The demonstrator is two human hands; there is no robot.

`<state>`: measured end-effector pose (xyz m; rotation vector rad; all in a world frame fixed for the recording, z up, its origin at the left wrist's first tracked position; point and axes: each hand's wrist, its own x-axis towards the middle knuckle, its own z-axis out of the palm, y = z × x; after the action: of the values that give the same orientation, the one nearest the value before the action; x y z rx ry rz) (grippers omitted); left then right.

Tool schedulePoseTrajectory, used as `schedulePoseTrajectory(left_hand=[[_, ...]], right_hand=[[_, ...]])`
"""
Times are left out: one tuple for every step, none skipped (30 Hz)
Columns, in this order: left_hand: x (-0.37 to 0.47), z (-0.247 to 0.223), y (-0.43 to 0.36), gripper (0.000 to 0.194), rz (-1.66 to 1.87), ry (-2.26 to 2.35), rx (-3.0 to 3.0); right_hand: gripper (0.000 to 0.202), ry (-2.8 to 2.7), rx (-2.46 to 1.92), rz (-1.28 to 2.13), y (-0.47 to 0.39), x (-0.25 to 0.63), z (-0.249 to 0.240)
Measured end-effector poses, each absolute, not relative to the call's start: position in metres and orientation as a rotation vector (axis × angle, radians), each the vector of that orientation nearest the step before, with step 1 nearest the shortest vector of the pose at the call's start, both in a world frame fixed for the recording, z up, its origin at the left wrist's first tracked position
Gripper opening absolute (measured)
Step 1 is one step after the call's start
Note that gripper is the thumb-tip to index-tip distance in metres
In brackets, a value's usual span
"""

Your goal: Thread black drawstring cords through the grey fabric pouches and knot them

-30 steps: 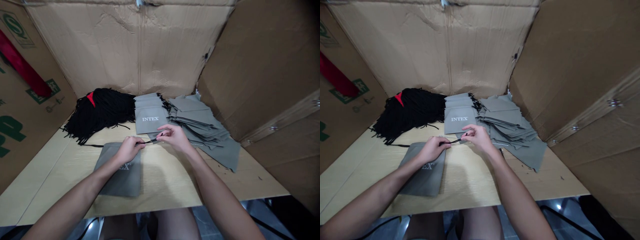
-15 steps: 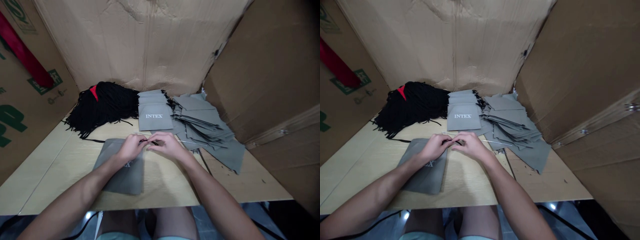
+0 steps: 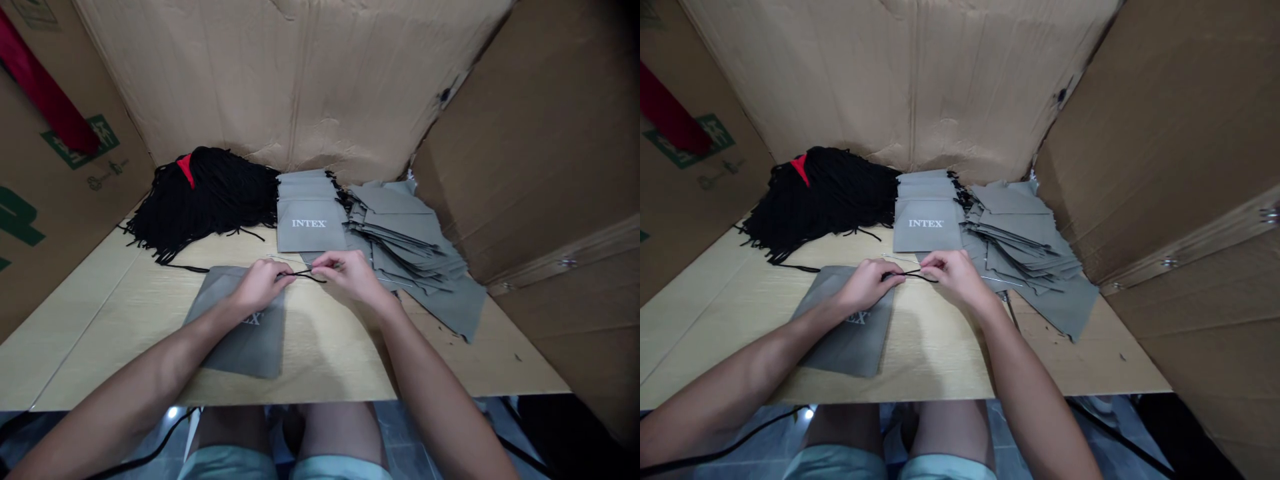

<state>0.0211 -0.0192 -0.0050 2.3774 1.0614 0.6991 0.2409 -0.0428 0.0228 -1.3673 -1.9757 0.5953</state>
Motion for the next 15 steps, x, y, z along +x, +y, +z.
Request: schedulePoseTrajectory(left_hand=[[0.021, -0.005, -0.019, 0.016, 0.698, 1.061, 2.373], [0.021, -0.005, -0.019, 0.016, 0.695, 1.061, 2.366], [0.02, -0.004, -0.019, 0.016, 0.69, 1.065, 2.358], [0.02, -0.004, -0.019, 0.016, 0.685, 1.069, 2.349], [0.02, -0.004, -0.02, 0.016, 0.68, 1.072, 2.343], [0.02, -0.003, -0.02, 0.016, 0.674, 1.072, 2.34], [0.019, -0.003, -0.02, 0.016, 0.669, 1.068, 2.34], [0.019, -0.003, -0.02, 0.016, 0.667, 1.066, 2.342], [0.019, -0.003, -0.019, 0.017, 0.668, 1.063, 2.346], [0.018, -0.004, -0.019, 0.017, 0.667, 1.062, 2.35], [0.017, -0.004, -0.019, 0.017, 0.665, 1.066, 2.352], [0.017, -0.005, -0.018, 0.017, 0.665, 1.071, 2.351], [0.016, -0.005, -0.018, 0.017, 0.669, 1.079, 2.35], [0.015, -0.006, -0.017, 0.017, 0.676, 1.084, 2.348], [0.015, -0.007, -0.017, 0.017, 0.686, 1.08, 2.351]], right_hand=[[0.014, -1.969, -1.384, 0.591, -0.043, 0.242, 0.024], [0.014, -1.958, -1.398, 0.59, -0.043, 0.244, 0.025], [0.014, -1.947, -1.41, 0.59, -0.043, 0.245, 0.026], [0.015, -1.937, -1.419, 0.59, -0.042, 0.246, 0.027], [0.016, -1.931, -1.424, 0.588, -0.042, 0.247, 0.027], [0.017, -1.928, -1.428, 0.587, -0.042, 0.249, 0.027], [0.018, -1.93, -1.43, 0.587, -0.042, 0.25, 0.027], [0.018, -1.934, -1.434, 0.586, -0.041, 0.252, 0.027], [0.018, -1.942, -1.44, 0.582, -0.041, 0.254, 0.026], [0.018, -1.947, -1.447, 0.574, -0.04, 0.256, 0.026], [0.019, -1.949, -1.455, 0.567, -0.04, 0.258, 0.026], [0.019, -1.945, -1.461, 0.561, -0.04, 0.259, 0.025], [0.019, -1.935, -1.464, 0.555, -0.039, 0.259, 0.025], [0.019, -1.927, -1.464, 0.554, -0.039, 0.259, 0.024], [0.019, -1.925, -1.458, 0.56, -0.039, 0.258, 0.024]])
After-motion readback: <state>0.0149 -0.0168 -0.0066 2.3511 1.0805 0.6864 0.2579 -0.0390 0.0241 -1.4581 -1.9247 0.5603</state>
